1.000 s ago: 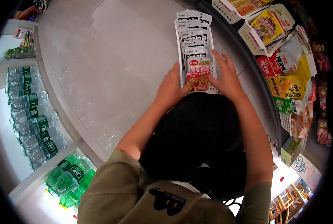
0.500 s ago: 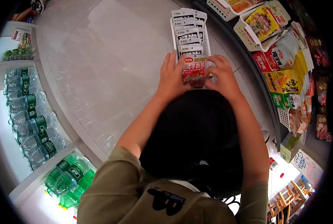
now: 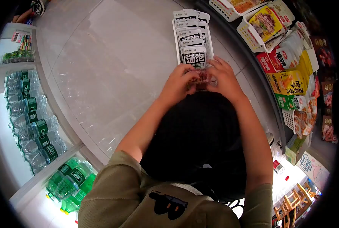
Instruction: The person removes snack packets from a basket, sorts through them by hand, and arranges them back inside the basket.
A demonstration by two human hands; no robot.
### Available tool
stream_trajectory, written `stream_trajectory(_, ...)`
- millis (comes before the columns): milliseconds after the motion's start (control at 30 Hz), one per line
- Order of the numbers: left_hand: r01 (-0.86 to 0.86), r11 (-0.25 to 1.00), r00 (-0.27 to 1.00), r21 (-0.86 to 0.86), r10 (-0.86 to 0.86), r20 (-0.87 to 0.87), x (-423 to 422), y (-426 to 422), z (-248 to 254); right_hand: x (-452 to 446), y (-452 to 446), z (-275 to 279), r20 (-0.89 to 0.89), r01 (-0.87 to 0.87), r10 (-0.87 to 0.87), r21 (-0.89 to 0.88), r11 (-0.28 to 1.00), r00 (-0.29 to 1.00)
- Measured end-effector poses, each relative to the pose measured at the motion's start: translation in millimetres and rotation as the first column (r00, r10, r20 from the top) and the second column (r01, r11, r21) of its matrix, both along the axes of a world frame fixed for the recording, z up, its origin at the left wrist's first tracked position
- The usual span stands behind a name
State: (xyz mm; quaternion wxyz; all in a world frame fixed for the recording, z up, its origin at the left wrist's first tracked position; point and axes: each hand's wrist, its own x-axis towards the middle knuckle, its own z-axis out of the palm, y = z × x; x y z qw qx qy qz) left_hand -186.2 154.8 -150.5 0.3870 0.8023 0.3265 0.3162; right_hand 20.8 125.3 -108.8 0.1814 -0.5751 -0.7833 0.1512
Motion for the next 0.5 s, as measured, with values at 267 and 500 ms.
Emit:
stream_trajectory(267, -0.021, 0.999, 0.994, -0.028, 0.024, 0.107, 8.3, 1.6, -13.1, 3.3, -1.7, -4.5, -0.078, -0.001, -0.001, -0.022, 1.000, 0.997)
stream_trajectory(500, -0.093, 0.966, 0.995, 0.241, 0.096, 0.000, 3.8, 5.0, -14.7, 7.8, -6.8, -20.1, -0.172, 0.070, -0.066, 0.016, 0.997, 0.983)
